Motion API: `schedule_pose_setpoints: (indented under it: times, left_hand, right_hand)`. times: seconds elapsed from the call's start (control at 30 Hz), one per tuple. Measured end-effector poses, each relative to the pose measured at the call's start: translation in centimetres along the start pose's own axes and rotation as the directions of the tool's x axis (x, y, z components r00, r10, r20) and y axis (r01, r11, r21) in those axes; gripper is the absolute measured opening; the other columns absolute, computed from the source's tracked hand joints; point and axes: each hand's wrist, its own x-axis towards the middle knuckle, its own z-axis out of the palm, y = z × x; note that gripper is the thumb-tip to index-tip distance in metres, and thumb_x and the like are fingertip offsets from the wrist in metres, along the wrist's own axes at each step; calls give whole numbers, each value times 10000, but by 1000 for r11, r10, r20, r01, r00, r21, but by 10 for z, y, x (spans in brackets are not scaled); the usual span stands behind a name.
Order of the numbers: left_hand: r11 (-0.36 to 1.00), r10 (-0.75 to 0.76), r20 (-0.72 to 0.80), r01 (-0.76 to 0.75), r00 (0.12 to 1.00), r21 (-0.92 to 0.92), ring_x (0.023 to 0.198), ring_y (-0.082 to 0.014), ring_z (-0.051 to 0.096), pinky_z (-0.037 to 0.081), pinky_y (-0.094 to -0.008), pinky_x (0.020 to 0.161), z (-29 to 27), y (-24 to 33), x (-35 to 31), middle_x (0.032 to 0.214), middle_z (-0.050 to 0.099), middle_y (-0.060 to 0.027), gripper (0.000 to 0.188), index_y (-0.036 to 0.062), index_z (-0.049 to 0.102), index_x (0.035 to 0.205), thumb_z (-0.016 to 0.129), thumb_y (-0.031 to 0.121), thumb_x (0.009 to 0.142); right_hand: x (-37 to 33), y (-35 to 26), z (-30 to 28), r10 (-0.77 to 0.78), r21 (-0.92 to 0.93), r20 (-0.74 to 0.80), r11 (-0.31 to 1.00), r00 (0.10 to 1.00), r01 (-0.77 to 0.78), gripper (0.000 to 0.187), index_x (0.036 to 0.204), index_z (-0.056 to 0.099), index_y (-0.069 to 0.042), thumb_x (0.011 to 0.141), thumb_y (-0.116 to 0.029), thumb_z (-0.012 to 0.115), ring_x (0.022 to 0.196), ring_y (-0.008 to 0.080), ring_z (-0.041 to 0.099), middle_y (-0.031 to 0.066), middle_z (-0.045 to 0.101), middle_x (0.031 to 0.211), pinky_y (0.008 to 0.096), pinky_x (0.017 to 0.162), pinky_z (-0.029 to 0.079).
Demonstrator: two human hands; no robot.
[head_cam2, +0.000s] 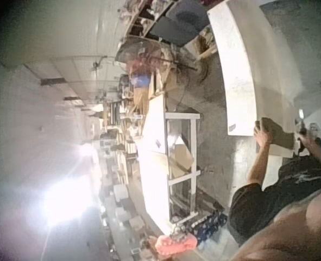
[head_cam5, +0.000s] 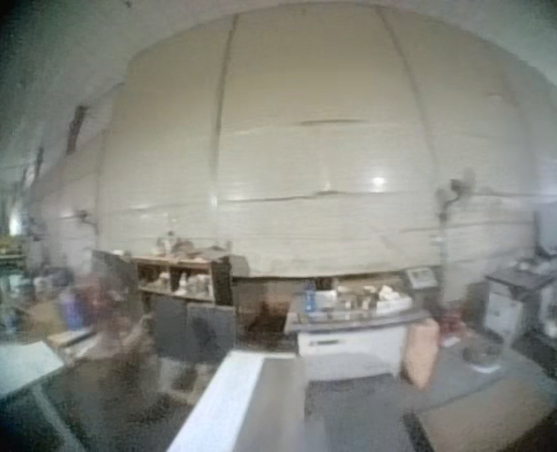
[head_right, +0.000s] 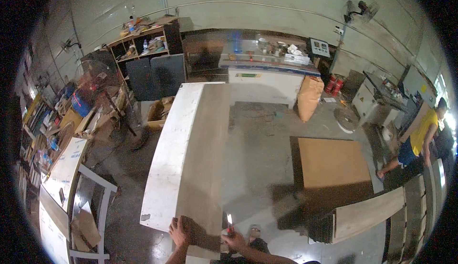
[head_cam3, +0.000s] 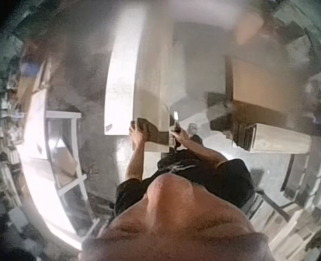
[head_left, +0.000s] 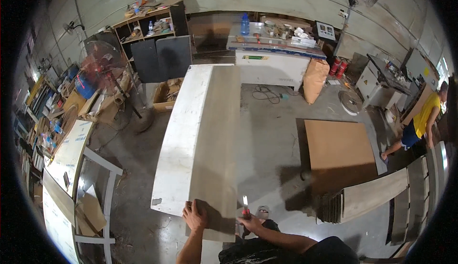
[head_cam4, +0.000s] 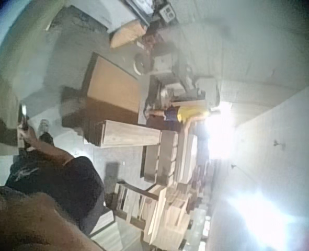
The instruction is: Trimming the edges of large wood panels using a utility knife in a factory setting.
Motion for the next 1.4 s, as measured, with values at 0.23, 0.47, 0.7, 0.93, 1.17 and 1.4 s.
schedule_pose_setpoints:
  times: [0.23, 0.47, 0.7, 0.93, 1.17, 1.4]
  left_hand:
    - [981, 193, -3, -193, 981, 36, 1369, -471, 377, 307, -582, 1139, 1, -23, -19, 1547, 376, -261, 753, 197, 456, 1524, 711, 440, 858]
    - [977, 213, 21, -212, 977, -24, 1487, -430, 280, 117, -612, 1248, -3, 3, 17, 1554, 350, -281, 698, 124, 454, 1513, 633, 450, 923]
    - [977, 214, 11, -214, 977, -1, 1510, -421, 276, 143, -578, 1256, 8, 12, 44, 1580, 340, -288, 663, 117, 455, 1515, 595, 424, 945]
    - [976, 214, -17, -213, 977, 30, 1493, -398, 305, 187, -560, 1251, 33, 13, 64, 1573, 360, -262, 652, 193, 434, 1539, 584, 418, 945]
    - [970, 230, -60, -224, 971, 89, 1442, -390, 376, 244, -547, 1227, 47, 6, 55, 1536, 406, -244, 617, 203, 467, 1514, 581, 428, 951]
    - [971, 227, -88, -218, 970, 103, 1446, -367, 383, 241, -547, 1232, 50, 0, 52, 1534, 416, -228, 613, 215, 472, 1512, 559, 462, 958]
  right_hand:
    - [-66, -91, 42, 126, -320, -203, 928, 971, -188, 626, 1124, 706, -41, 787, -554, 825, 1016, 290, 705, 154, 751, 1041, 422, 867, 535]
    - [-37, -103, 39, -23, -187, -326, 981, 945, -40, 567, 1086, 725, -36, 796, -512, 825, 931, 311, 724, 174, 751, 961, 454, 821, 545]
    - [-16, -106, 29, -56, -273, -288, 962, 956, -26, 404, 1049, 720, -22, 932, -407, 746, 852, 185, 663, 95, 724, 891, 362, 768, 530]
    - [-45, -36, 34, 50, -69, -260, 995, 964, -70, 344, 1106, 651, -22, 971, -328, 732, 837, 159, 649, 74, 720, 917, 334, 768, 528]
    - [-104, 18, 44, -106, -187, -257, 981, 961, 58, 298, 1222, 659, -18, 982, -184, 720, 658, 52, 554, -19, 651, 807, 229, 582, 455]
    - [-143, 2, 22, 200, 331, -260, 938, 945, -107, 295, 1271, 602, -1, 1062, -210, 591, 743, 124, 622, 28, 639, 868, 310, 732, 551]
